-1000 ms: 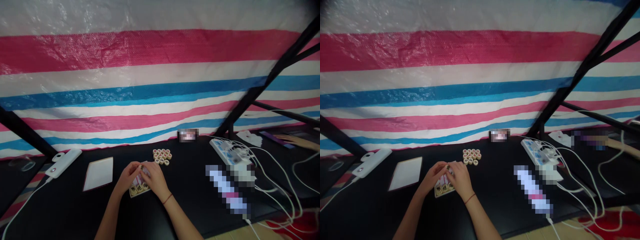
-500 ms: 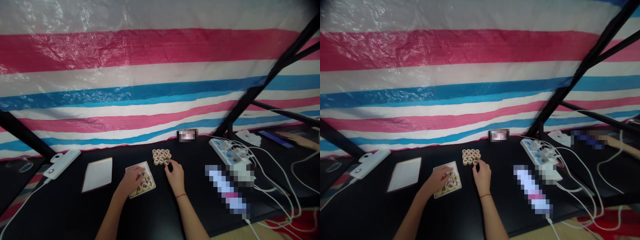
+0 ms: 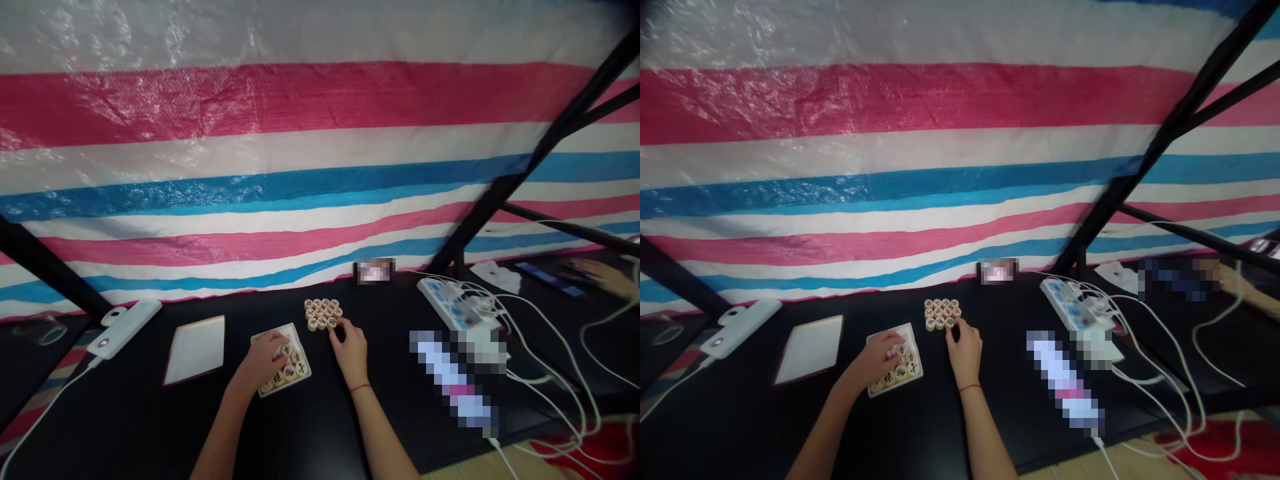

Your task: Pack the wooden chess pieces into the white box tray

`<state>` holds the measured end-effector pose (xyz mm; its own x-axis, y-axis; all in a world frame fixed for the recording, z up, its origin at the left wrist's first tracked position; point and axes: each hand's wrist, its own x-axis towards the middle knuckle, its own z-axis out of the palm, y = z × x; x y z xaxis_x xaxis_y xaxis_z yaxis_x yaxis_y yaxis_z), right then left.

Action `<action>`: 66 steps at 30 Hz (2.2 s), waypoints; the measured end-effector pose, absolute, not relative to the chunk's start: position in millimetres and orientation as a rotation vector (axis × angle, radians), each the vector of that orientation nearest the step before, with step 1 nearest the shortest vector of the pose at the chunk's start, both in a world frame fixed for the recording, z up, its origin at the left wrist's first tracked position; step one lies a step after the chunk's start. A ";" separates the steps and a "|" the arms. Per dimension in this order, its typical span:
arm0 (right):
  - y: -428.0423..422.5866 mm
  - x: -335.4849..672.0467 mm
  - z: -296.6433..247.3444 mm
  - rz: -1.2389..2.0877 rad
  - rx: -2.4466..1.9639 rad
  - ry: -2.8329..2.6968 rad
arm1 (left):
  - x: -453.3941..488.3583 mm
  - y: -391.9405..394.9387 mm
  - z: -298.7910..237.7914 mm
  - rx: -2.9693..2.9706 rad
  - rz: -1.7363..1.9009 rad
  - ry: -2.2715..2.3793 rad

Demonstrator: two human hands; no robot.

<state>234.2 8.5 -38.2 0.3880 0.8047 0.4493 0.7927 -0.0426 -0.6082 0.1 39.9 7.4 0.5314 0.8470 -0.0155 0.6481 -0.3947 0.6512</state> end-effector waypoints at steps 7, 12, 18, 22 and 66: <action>7.2 234.6 -33.5 0.033 -1.782 -1.384 | 0.0 39.8 9.9 2.160 0.413 1.231; -4.3 212.8 -3.4 0.060 -1.571 -1.364 | 6.3 33.8 23.8 2.073 0.582 1.249; -11.2 179.9 29.7 0.478 -1.371 -1.580 | 22.8 27.7 36.6 2.131 0.725 1.100; -9.7 184.2 20.9 0.583 -1.411 -1.462 | 15.9 34.7 24.0 2.115 0.649 1.109; -29.2 183.8 37.6 0.626 -1.485 -1.473 | 29.1 18.6 34.5 2.460 0.776 1.120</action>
<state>183.8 -29.2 37.6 0.1533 0.9575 0.2445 0.4883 0.1418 -0.8611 29.1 18.6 34.5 0.5431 0.7673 0.3410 0.5888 -0.6376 0.4967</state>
